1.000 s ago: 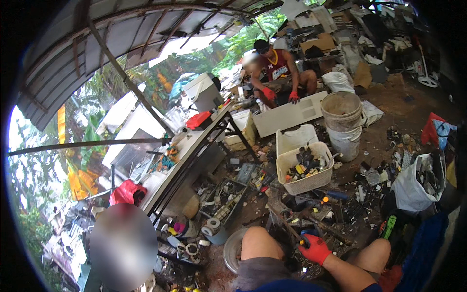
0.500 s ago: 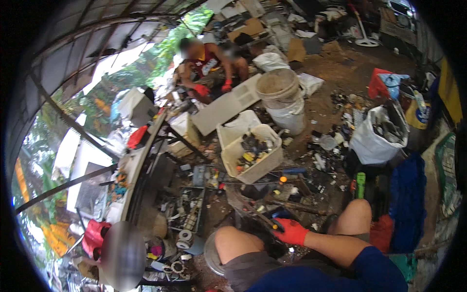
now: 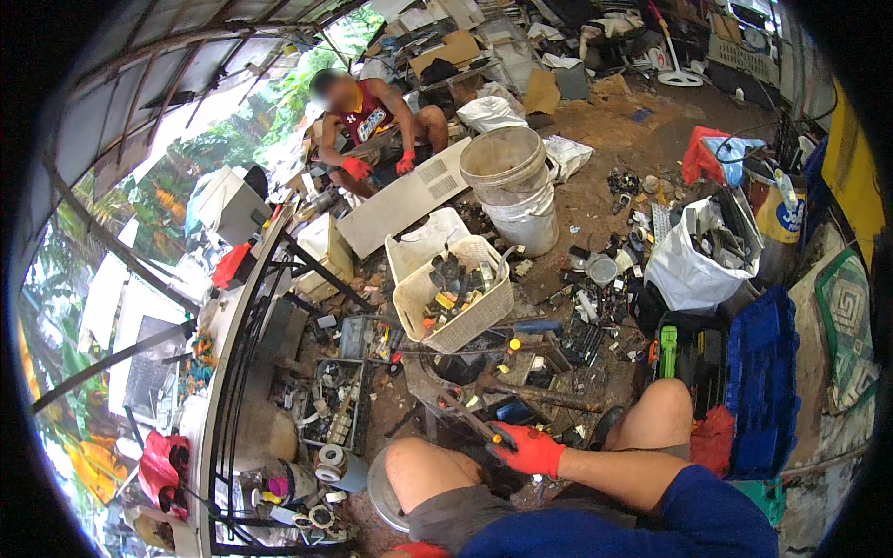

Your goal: The person sits on the floor in a cluttered workshop and disassembles a small electronic component using pliers. They strip wires and remove parts from the device, placing the separated pieces into a nearby container.

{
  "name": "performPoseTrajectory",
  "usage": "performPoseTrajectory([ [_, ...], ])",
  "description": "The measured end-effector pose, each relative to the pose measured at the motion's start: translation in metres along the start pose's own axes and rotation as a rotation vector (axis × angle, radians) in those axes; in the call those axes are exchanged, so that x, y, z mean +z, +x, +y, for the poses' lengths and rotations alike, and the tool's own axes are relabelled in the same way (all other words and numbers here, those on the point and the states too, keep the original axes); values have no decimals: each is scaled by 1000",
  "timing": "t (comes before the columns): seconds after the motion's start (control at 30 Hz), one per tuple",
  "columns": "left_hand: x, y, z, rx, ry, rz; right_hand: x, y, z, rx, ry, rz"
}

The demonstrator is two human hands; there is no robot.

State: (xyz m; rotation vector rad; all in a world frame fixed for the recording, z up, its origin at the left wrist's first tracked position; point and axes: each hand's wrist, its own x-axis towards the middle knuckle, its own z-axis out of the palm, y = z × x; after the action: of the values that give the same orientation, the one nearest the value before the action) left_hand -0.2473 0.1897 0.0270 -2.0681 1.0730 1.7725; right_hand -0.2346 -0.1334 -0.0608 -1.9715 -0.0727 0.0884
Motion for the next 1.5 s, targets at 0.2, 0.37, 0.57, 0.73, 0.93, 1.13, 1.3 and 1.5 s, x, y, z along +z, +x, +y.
performPoseTrajectory([
  [0.2,-2,12,-5,71,-9,19,-17,-2,-2,43,-25,41],
  [0.37,9,16,-20,146,-32,59,-20,2,-9,52,-14,33],
  [0.57,17,21,8,291,-50,118,-19,-15,-2,-7,-32,44],
  [0.73,24,5,-7,260,-75,128,14,5,14,-111,-56,59],
  [0.93,13,12,-6,263,-43,103,-6,1,10,-48,21,81],
  [1.13,17,11,-10,242,-23,86,-5,5,2,-27,135,52],
  [1.3,15,15,-12,239,-3,62,-9,0,-4,43,46,23],
  [1.5,11,14,-15,193,-4,47,2,-2,8,13,-69,57],
])
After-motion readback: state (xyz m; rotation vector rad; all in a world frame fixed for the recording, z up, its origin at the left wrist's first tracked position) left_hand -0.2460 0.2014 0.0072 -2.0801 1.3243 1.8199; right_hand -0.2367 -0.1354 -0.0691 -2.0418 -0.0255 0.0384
